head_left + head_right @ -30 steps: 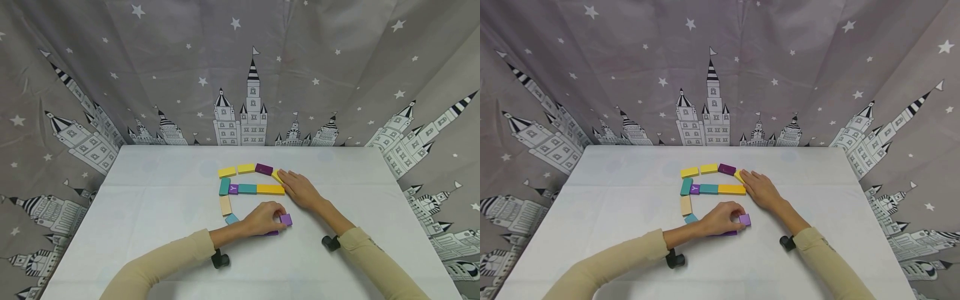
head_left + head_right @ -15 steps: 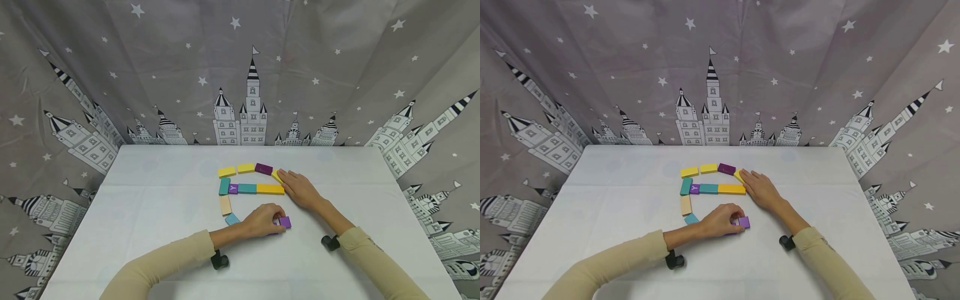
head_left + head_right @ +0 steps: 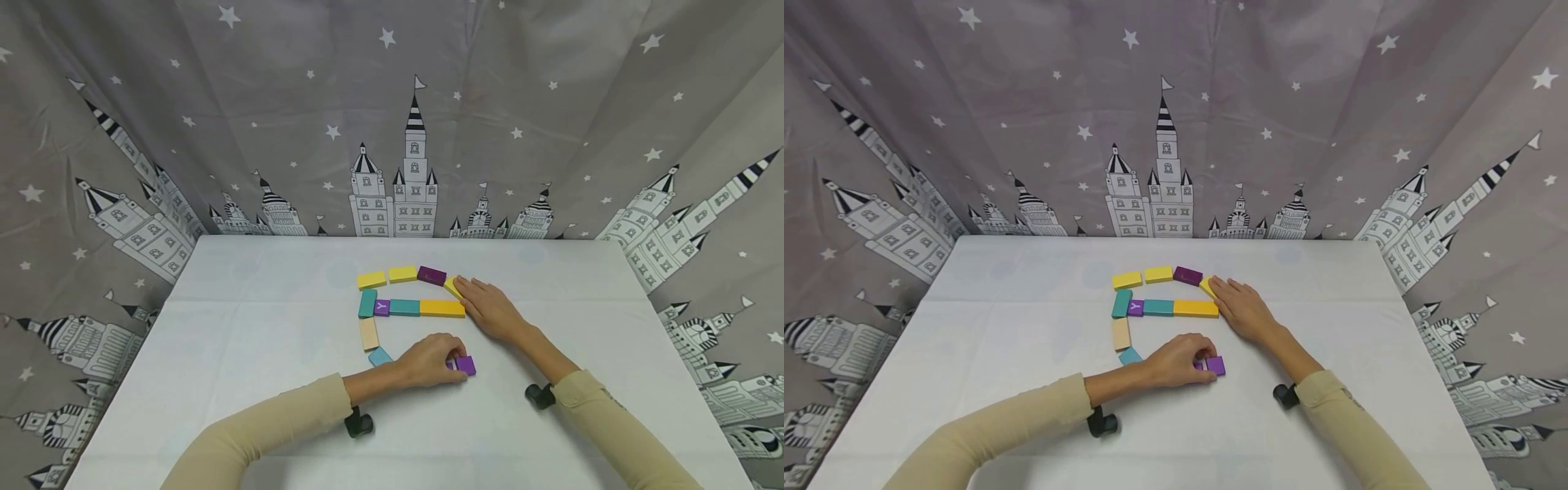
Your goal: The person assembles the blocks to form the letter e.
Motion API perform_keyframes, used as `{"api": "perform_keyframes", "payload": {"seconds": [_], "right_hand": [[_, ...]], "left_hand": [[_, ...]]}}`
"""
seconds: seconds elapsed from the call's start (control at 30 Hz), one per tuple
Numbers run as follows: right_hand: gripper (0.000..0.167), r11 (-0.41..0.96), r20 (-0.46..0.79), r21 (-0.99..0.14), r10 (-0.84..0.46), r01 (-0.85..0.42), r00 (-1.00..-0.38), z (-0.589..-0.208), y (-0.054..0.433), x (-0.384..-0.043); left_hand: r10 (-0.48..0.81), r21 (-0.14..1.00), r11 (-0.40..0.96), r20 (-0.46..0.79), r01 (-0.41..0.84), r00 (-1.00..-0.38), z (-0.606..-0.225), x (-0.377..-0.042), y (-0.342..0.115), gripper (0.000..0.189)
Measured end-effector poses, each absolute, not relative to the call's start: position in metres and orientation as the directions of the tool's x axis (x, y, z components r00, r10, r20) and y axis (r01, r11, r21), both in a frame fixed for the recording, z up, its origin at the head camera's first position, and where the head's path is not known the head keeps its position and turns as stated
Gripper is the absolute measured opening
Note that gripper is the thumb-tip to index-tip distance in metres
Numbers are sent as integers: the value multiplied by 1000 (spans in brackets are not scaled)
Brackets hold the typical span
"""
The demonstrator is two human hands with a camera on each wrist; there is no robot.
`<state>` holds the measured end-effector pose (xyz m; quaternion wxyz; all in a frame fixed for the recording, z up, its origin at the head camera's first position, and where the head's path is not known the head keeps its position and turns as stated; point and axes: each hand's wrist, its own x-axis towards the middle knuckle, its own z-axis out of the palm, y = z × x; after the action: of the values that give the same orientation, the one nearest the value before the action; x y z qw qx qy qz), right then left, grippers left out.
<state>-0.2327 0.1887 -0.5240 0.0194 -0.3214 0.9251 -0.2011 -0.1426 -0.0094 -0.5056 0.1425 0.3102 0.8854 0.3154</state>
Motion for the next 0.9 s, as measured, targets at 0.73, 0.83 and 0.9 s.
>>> {"api": "perform_keyframes", "payload": {"seconds": [0.73, 0.83, 0.9], "right_hand": [[50, 701, 103, -392, -610, -596, -786, -526, 194, -236], [50, 699, 109, -391, -611, -599, -784, -526, 194, -236], [51, 698, 106, -393, -612, -599, -784, -525, 194, -236]], "left_hand": [[562, 630, 651, -26, 423, -826, -493, -161, -29, 41], [511, 639, 662, -4, 391, -859, -486, -170, -43, 43], [479, 651, 658, 26, 378, -878, -483, -176, -53, 44]]}}
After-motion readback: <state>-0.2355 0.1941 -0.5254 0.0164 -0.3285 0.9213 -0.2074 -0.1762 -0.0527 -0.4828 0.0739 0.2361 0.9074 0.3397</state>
